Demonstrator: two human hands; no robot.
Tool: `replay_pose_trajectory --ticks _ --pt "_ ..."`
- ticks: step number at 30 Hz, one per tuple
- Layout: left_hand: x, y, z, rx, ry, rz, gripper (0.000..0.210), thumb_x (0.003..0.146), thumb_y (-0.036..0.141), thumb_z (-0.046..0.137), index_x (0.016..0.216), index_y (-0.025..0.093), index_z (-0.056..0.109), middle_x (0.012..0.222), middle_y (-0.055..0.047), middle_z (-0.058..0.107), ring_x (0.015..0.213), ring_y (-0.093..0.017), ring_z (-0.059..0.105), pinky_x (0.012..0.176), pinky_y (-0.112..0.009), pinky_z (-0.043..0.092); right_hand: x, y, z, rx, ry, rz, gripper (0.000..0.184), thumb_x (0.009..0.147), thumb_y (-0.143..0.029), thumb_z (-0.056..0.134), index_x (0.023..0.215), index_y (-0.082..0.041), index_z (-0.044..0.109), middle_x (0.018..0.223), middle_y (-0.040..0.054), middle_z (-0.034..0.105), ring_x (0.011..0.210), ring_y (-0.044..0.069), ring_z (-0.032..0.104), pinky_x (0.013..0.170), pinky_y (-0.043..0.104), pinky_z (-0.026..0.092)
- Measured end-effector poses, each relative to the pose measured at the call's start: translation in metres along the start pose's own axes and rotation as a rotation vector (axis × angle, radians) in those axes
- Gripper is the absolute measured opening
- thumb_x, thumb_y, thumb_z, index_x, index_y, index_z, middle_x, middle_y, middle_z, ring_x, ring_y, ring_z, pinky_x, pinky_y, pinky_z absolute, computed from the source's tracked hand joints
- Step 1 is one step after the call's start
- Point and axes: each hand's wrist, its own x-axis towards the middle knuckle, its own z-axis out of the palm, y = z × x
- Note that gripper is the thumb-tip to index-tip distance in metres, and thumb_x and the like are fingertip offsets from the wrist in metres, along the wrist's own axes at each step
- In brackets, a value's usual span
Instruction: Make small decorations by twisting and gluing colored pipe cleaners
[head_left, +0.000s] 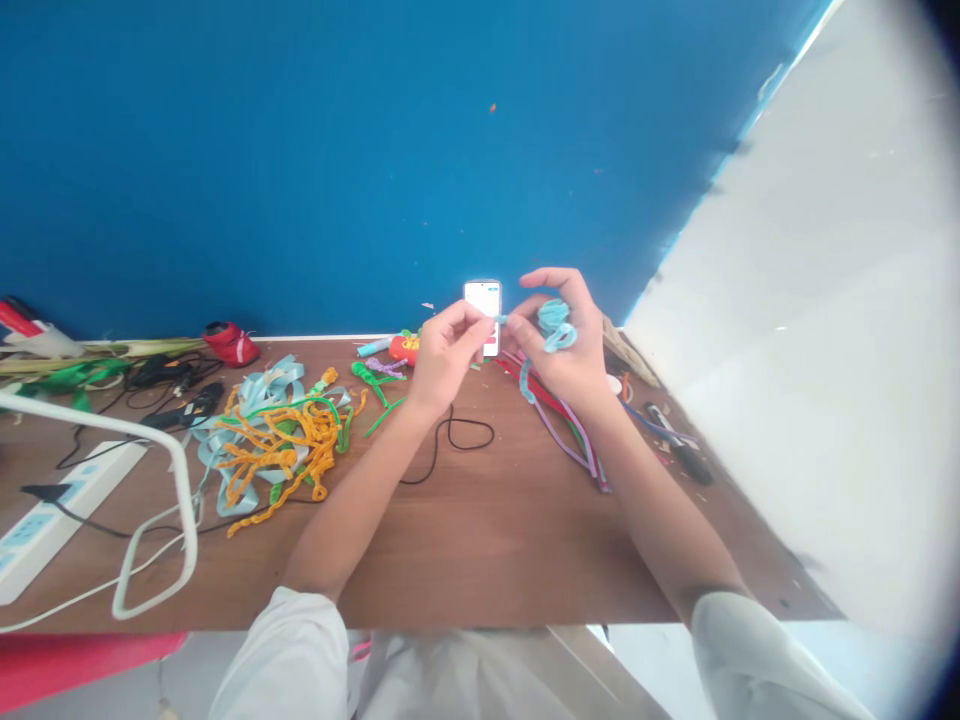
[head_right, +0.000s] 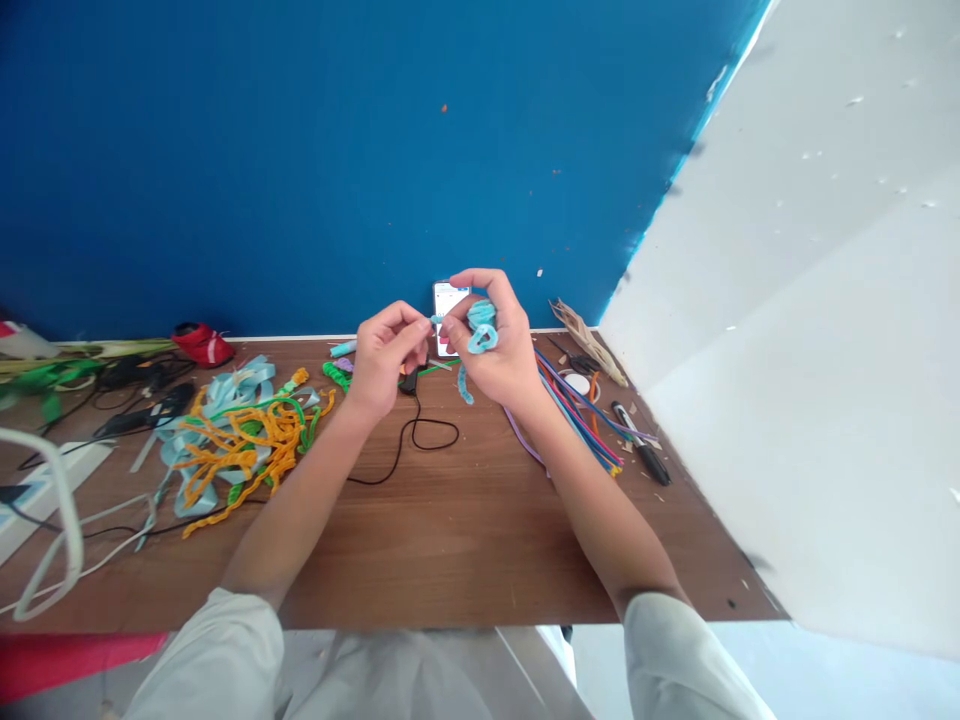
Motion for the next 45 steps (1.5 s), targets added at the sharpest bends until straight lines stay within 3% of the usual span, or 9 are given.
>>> replay_pose_trajectory --ticks 5,8,12,15,22,26,31,39,45 --pt "0.011 0.004 -0.009 -0.570 -0.193 -0.550 0.024 0.076 0.030 0.065 0.062 0.018 0.049 0.054 0.007 0.027 0.045 -0.005 0.029 0.042 -0.020 0.023 0.000 0.005 -0.004 -0.194 -0.107 -0.127 0.033 0.087 -0.021 0.063 0.117 -0.030 0.053 0.081 -0.0027 0.067 0.067 0.016 0.062 0.068 0.033 0.050" --pt "0.012 0.006 -0.013 -0.671 -0.211 -0.669 0.022 0.073 0.024 0.065 0.060 0.017 0.049 0.051 0.008 0.020 0.044 -0.004 0.023 0.040 -0.019 0.019 0.000 0.009 -0.010 -0.308 -0.200 -0.245 0.036 0.085 -0.017 0.061 0.118 -0.030 0.055 0.087 -0.0017 0.069 0.078 0.018 0.065 0.075 0.033 0.050" --pt "0.011 0.004 -0.011 -0.621 -0.210 -0.685 0.023 0.074 0.026 0.064 0.059 0.018 0.048 0.051 0.008 0.022 0.044 -0.005 0.023 0.040 -0.020 0.021 0.000 0.012 -0.014 -0.395 -0.232 -0.300 0.042 0.084 -0.013 0.059 0.122 -0.031 0.055 0.093 -0.0007 0.069 0.084 0.019 0.067 0.075 0.033 0.050" --pt "0.010 -0.001 -0.009 -0.502 -0.147 -0.533 0.024 0.077 0.031 0.064 0.062 0.019 0.050 0.052 0.006 0.031 0.046 -0.006 0.033 0.043 -0.021 0.026 0.000 0.010 -0.011 -0.361 -0.183 -0.269 0.039 0.085 -0.014 0.060 0.121 -0.030 0.054 0.088 -0.0018 0.069 0.076 0.017 0.065 0.073 0.033 0.050" --pt "0.006 -0.003 -0.010 0.103 -0.010 0.112 0.015 0.086 0.034 0.064 0.092 0.021 0.060 0.076 0.001 0.060 0.062 -0.009 0.054 0.055 -0.023 0.040 0.005 0.003 -0.007 -0.046 -0.012 0.009 0.032 0.085 -0.024 0.065 0.114 -0.030 0.051 0.073 -0.0040 0.065 0.060 0.016 0.061 0.061 0.033 0.051" --pt "0.005 -0.009 -0.011 0.555 0.047 0.415 0.013 0.090 0.032 0.063 0.097 0.022 0.064 0.092 -0.002 0.066 0.066 -0.010 0.055 0.060 -0.024 0.041 0.007 0.006 -0.008 0.078 -0.013 0.126 0.033 0.083 -0.027 0.068 0.111 -0.030 0.052 0.071 -0.0045 0.064 0.058 0.016 0.061 0.060 0.033 0.052" --pt "0.006 -0.024 -0.015 0.852 0.099 0.646 0.017 0.097 0.031 0.054 0.097 0.023 0.069 0.093 -0.006 0.071 0.078 -0.015 0.063 0.064 -0.028 0.040 0.008 0.006 -0.006 0.289 -0.071 0.258 0.034 0.080 -0.025 0.069 0.109 -0.026 0.053 0.069 -0.0046 0.065 0.053 0.013 0.056 0.054 0.028 0.047" --pt "0.000 -0.029 -0.021 0.875 0.003 0.668 0.019 0.097 0.035 0.055 0.103 0.028 0.071 0.097 -0.008 0.074 0.076 -0.017 0.065 0.063 -0.031 0.037 0.012 0.001 -0.012 0.375 -0.089 0.435 0.039 0.072 -0.023 0.073 0.106 -0.019 0.055 0.060 -0.0046 0.066 0.042 0.009 0.050 0.044 0.024 0.037" --pt "0.002 -0.027 -0.014 0.834 0.034 0.560 0.031 0.095 0.044 0.055 0.075 0.022 0.063 0.069 -0.005 0.062 0.062 -0.015 0.053 0.059 -0.031 0.030 0.013 0.003 -0.013 0.384 -0.108 0.497 0.041 0.071 -0.025 0.074 0.107 -0.017 0.056 0.061 -0.0032 0.065 0.042 0.008 0.049 0.043 0.024 0.034"
